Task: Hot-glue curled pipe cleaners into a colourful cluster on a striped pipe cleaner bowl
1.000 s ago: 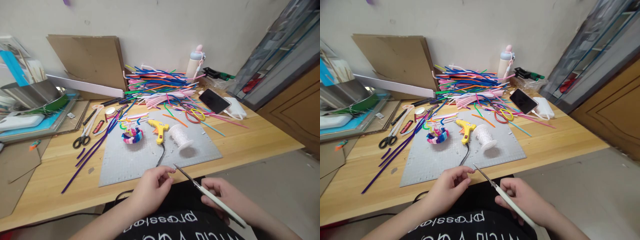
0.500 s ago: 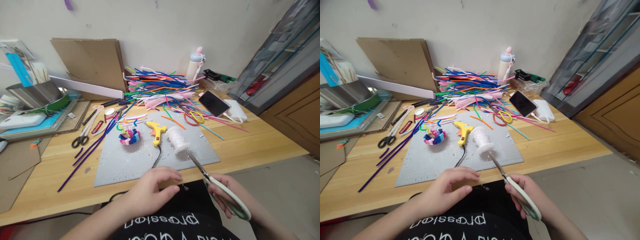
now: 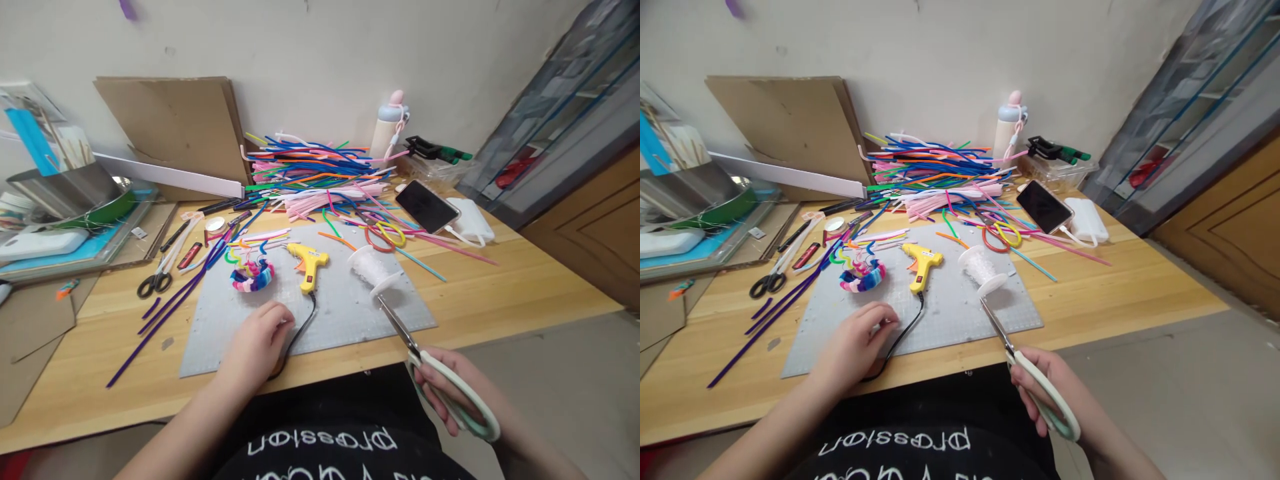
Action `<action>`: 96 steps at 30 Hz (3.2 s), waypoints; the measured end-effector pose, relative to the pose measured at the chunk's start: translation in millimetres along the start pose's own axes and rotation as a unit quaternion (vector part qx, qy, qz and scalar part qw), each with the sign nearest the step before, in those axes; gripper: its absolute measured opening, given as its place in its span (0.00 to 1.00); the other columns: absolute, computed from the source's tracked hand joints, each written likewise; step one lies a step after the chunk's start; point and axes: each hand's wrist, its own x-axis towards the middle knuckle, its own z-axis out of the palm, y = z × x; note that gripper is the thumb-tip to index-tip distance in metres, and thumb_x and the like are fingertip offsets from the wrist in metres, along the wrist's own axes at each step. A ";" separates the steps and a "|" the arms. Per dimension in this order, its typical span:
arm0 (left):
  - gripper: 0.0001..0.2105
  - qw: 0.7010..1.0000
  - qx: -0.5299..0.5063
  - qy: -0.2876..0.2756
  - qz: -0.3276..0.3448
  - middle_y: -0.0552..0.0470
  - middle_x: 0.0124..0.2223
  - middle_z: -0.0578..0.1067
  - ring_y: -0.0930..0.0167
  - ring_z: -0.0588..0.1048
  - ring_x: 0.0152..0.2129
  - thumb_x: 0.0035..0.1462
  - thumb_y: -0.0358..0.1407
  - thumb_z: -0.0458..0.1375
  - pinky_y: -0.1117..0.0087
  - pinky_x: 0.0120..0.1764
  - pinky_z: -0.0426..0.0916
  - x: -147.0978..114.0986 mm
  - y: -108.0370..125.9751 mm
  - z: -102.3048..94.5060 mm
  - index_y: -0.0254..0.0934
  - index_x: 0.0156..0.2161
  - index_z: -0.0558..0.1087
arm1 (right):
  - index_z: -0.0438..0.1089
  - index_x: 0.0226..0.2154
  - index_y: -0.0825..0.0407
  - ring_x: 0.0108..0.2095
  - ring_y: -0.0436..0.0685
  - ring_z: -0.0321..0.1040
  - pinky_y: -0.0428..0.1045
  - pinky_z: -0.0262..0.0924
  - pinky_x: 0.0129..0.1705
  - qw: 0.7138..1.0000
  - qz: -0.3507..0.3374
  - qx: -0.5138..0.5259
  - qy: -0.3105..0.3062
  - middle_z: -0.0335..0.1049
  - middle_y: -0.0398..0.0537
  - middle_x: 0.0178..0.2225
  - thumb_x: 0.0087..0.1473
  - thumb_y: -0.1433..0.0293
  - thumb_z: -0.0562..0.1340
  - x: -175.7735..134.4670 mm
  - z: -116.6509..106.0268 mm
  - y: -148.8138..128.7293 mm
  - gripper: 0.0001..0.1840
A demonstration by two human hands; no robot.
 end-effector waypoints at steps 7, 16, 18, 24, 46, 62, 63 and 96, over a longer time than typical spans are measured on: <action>0.11 0.935 -0.297 0.082 -0.174 0.55 0.26 0.74 0.72 0.69 0.20 0.52 0.40 0.61 0.72 0.24 0.64 -19.0 -19.4 -25.6 0.38 0.38 0.70 | 0.59 0.25 0.51 0.08 0.45 0.56 0.40 0.43 0.12 1.000 -0.006 -0.009 -0.005 0.63 0.37 0.12 0.45 0.44 0.60 2.1 3.5 0.1 0.27; 0.17 0.797 -0.535 0.159 -0.231 0.55 0.24 0.72 0.79 0.67 0.19 0.37 0.44 0.72 0.80 0.21 0.64 -30.2 -42.2 -58.0 0.34 0.27 0.75 | 0.60 0.26 0.52 0.09 0.45 0.58 0.41 0.45 0.13 1.000 -0.017 -0.008 -0.006 0.63 0.37 0.12 0.46 0.44 0.60 4.9 16.3 -9.2 0.27; 0.17 0.773 -0.569 0.147 -0.240 0.53 0.27 0.74 0.78 0.69 0.21 0.31 0.39 0.74 0.80 0.23 0.67 -32.7 -39.2 -64.1 0.34 0.29 0.78 | 0.60 0.26 0.52 0.09 0.45 0.57 0.40 0.44 0.13 1.000 -0.020 -0.013 -0.005 0.62 0.37 0.12 0.46 0.44 0.60 5.1 20.9 -13.2 0.27; 0.14 0.745 -0.612 0.122 -0.235 0.53 0.24 0.73 0.81 0.66 0.17 0.32 0.35 0.74 0.81 0.20 0.64 -30.1 -24.9 -79.2 0.35 0.29 0.79 | 0.59 0.25 0.51 0.09 0.45 0.57 0.41 0.44 0.13 0.999 -0.022 -0.020 -0.012 0.63 0.38 0.12 0.47 0.44 0.60 5.8 33.7 -22.3 0.27; 0.16 0.899 -0.357 0.212 -0.141 0.47 0.34 0.80 0.67 0.74 0.34 0.43 0.43 0.68 0.69 0.38 0.67 -19.1 -38.5 -98.6 0.37 0.37 0.80 | 0.59 0.25 0.52 0.08 0.43 0.56 0.38 0.42 0.11 0.997 -0.070 -0.025 -0.009 0.62 0.35 0.11 0.47 0.45 0.60 7.5 62.3 -34.7 0.27; 0.21 0.910 -0.276 0.248 -0.185 0.46 0.35 0.81 0.62 0.76 0.35 0.38 0.50 0.67 0.66 0.38 0.69 -30.1 -66.8 -83.8 0.37 0.36 0.79 | 0.60 0.25 0.52 0.08 0.43 0.56 0.37 0.45 0.10 0.997 -0.073 -0.021 0.003 0.63 0.36 0.11 0.45 0.43 0.60 8.7 60.8 -28.4 0.29; 0.21 0.910 -0.277 0.247 -0.186 0.46 0.35 0.81 0.62 0.76 0.35 0.38 0.50 0.67 0.66 0.38 0.69 -31.1 -67.6 -83.5 0.37 0.36 0.79 | 0.60 0.25 0.52 0.08 0.43 0.56 0.37 0.45 0.10 0.997 -0.074 -0.022 0.001 0.63 0.36 0.11 0.45 0.43 0.61 9.1 60.7 -28.0 0.28; 0.13 0.914 -0.257 0.252 -0.188 0.48 0.36 0.80 0.63 0.75 0.36 0.45 0.44 0.64 0.71 0.29 0.66 -42.4 -26.2 -99.1 0.38 0.34 0.77 | 0.60 0.25 0.53 0.08 0.43 0.56 0.38 0.41 0.10 0.997 -0.077 -0.017 -0.009 0.62 0.36 0.11 0.45 0.42 0.60 6.3 60.4 -27.4 0.29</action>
